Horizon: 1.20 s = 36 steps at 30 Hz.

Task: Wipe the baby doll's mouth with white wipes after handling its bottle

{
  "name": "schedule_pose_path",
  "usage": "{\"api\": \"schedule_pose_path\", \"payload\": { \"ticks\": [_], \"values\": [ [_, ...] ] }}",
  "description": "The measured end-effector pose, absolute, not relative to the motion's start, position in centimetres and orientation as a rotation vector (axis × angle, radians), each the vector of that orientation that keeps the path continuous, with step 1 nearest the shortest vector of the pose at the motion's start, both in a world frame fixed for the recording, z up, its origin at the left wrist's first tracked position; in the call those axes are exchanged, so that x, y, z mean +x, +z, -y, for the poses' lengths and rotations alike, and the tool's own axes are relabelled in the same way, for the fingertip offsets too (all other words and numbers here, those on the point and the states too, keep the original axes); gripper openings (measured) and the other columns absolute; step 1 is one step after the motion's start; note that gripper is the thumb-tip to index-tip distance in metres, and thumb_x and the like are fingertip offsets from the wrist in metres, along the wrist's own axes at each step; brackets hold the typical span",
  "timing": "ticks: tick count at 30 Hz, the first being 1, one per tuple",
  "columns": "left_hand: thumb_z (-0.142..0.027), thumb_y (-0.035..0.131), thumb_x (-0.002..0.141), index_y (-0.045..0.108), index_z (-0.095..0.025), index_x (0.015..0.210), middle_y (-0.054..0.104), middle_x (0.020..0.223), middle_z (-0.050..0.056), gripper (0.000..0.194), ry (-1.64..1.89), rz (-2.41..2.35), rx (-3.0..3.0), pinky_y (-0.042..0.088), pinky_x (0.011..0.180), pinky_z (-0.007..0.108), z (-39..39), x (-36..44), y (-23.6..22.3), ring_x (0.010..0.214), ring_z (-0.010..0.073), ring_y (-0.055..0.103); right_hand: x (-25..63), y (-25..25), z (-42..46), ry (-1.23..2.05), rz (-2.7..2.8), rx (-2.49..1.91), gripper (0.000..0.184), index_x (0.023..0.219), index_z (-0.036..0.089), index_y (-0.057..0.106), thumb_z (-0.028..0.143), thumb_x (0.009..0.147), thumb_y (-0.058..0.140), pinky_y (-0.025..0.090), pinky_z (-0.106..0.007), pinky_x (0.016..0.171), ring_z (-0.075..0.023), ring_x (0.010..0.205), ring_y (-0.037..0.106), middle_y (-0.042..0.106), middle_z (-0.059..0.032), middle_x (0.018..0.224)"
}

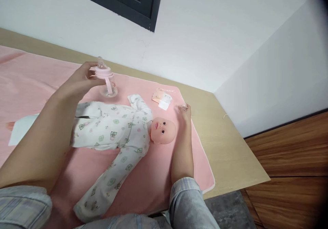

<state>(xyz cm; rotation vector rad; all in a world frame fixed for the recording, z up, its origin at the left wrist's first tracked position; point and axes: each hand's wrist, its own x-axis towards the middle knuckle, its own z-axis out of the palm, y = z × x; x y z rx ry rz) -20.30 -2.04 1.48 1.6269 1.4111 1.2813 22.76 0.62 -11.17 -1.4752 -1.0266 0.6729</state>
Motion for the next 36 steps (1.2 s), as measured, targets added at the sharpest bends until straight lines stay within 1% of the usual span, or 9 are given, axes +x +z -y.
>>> {"api": "schedule_pose_path", "payload": {
  "ticks": [2,7,10,12,18,23,26,30,36],
  "values": [
    [-0.035,0.070,0.089,0.039,-0.016,0.140,0.057,0.130,0.002,0.063,1.308,-1.266,1.664,0.038,0.111,0.042,3.1,-19.1,2.4,0.118,0.0169,0.052,22.2,-9.0,-0.2,0.713,1.007,-1.348,0.064,0.127,0.018,0.046,0.038,0.071,0.071,0.051,-0.035,0.098,-0.0165,0.105,0.063,0.062,-0.0101,0.122],
    [-0.023,0.062,0.089,0.038,-0.011,0.144,0.057,0.130,0.007,0.062,1.201,-1.133,1.958,0.042,0.108,0.038,6.3,-15.7,3.7,0.118,0.0202,0.055,17.8,-1.7,2.9,0.741,1.241,-1.022,0.063,0.130,0.022,0.046,0.046,0.077,0.070,0.047,-0.039,0.107,-0.0183,0.118,0.060,0.059,-0.0093,0.129],
    [-0.027,0.059,0.087,0.038,-0.015,0.145,0.054,0.135,0.007,0.063,1.138,-1.215,2.168,0.040,0.110,0.040,8.2,-13.9,3.8,0.124,0.0236,0.053,13.6,2.0,6.0,0.670,1.467,-0.929,0.070,0.141,0.030,0.038,0.053,0.081,0.067,0.046,-0.043,0.109,-0.0211,0.129,0.053,0.052,-0.0080,0.139],
    [-0.032,0.061,0.084,0.036,-0.019,0.147,0.050,0.140,0.008,0.069,1.100,-1.247,2.258,0.042,0.107,0.040,9.1,-13.2,3.7,0.127,0.0263,0.051,10.9,3.4,7.8,0.639,1.545,-0.888,0.073,0.145,0.031,0.033,0.056,0.084,0.063,0.046,-0.044,0.110,-0.0214,0.131,0.052,0.048,-0.0076,0.143],
    [-0.040,0.062,0.081,0.032,-0.027,0.149,0.048,0.144,0.008,0.076,1.066,-1.272,2.362,0.047,0.102,0.041,10.2,-12.8,3.4,0.129,0.0300,0.051,6.9,3.5,9.7,0.665,1.740,-0.826,0.070,0.146,0.030,0.031,0.057,0.087,0.060,0.045,-0.044,0.114,-0.0213,0.138,0.045,0.041,-0.0061,0.150],
    [-0.042,0.062,0.083,0.029,-0.032,0.149,0.048,0.143,0.006,0.075,1.094,-1.295,2.373,0.049,0.100,0.042,10.5,-12.9,3.5,0.128,0.0319,0.052,6.1,3.3,10.1,0.716,1.781,-0.817,0.065,0.141,0.026,0.038,0.053,0.087,0.062,0.050,-0.039,0.110,-0.0191,0.133,0.050,0.046,-0.0067,0.146],
    [-0.043,0.063,0.083,0.029,-0.032,0.150,0.048,0.144,0.005,0.076,1.101,-1.301,2.386,0.050,0.100,0.042,10.6,-13.0,3.5,0.127,0.0326,0.053,5.5,3.3,10.4,0.763,1.798,-0.865,0.069,0.145,0.029,0.031,0.055,0.088,0.059,0.052,-0.042,0.108,-0.0211,0.136,0.047,0.042,-0.0072,0.149],
    [-0.042,0.065,0.082,0.029,-0.029,0.150,0.049,0.143,0.008,0.078,1.114,-1.328,2.390,0.051,0.097,0.043,10.8,-13.1,3.4,0.125,0.0329,0.054,4.9,2.9,10.5,0.840,1.784,-0.860,0.086,0.151,0.032,0.019,0.057,0.083,0.065,0.056,-0.045,0.102,-0.0247,0.138,0.045,0.033,-0.0085,0.154],
    [-0.047,0.063,0.087,0.028,-0.027,0.152,0.053,0.140,0.010,0.076,1.136,-1.335,2.394,0.052,0.096,0.045,11.0,-12.7,3.4,0.124,0.0325,0.056,4.6,2.5,10.4,0.816,1.710,-0.890,0.096,0.154,0.036,0.006,0.057,0.082,0.066,0.055,-0.048,0.102,-0.0261,0.136,0.047,0.032,-0.0090,0.153]
  ]
}}
